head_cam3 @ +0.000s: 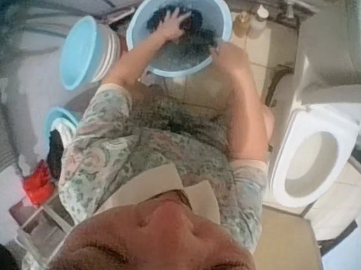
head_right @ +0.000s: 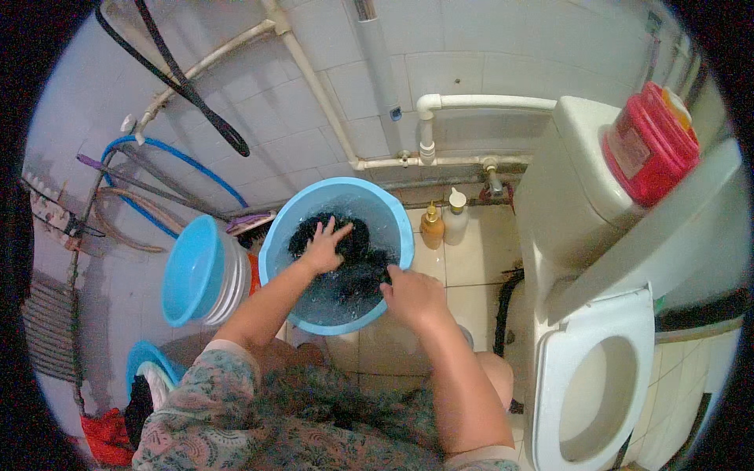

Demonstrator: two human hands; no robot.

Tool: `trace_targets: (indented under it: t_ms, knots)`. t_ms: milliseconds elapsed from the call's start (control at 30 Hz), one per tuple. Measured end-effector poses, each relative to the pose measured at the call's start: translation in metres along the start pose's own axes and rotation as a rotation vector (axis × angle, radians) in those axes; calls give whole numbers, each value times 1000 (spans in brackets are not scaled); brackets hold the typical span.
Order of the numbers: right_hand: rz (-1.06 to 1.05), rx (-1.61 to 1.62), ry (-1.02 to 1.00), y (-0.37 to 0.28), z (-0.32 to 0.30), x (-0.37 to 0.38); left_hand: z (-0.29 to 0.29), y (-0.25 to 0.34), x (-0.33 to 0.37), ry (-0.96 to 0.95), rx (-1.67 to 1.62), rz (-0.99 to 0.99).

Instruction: The person sits on the bathroom floor and washes a black garment by hand in a blue basin filled with water. They repeatedly submerge, scrub, and wring the fabric, then transfer it to a second basin. Finally, they pour the soapy water into the toilet and rinse their hands.

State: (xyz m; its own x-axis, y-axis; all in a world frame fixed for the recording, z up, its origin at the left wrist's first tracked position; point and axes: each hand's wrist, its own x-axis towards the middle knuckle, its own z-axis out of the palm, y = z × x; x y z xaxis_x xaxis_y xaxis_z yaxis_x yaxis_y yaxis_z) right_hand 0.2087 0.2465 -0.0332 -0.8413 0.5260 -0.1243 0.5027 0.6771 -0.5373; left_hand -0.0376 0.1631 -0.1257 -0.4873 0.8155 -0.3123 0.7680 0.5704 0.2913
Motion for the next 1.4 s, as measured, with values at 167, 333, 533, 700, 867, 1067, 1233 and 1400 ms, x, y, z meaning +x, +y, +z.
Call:
trace_targets:
  t_ms: [167, 333, 533, 700, 867, 1067, 1233, 1400]
  knots:
    - [14, -14, -75, -5, -5, -7, 35, 11, -9, -70, 413, 106]
    - [-62, -117, -98, -20, -4, -8, 64, 26, 14, 220, 123, -49]
    - [-57, -52, -69, -29, -3, -7, 53, 33, 25, 93, 230, 69]
    - [-80, 44, 25, -28, -12, -11, 16, 24, -19, 95, 456, 206]
    - [-36, 87, 61, -23, -25, -20, -54, 2, -62, 280, -44, -44]
    - [6, 21, 17, -24, -16, -24, -202, 13, -105, 678, -612, 106]
    - [-20, 20, 14, -25, -13, -34, -323, 17, -153, 901, -837, 73]
    - [16, 33, 1, -19, -20, -40, -390, 61, -199, 1018, -936, 213]
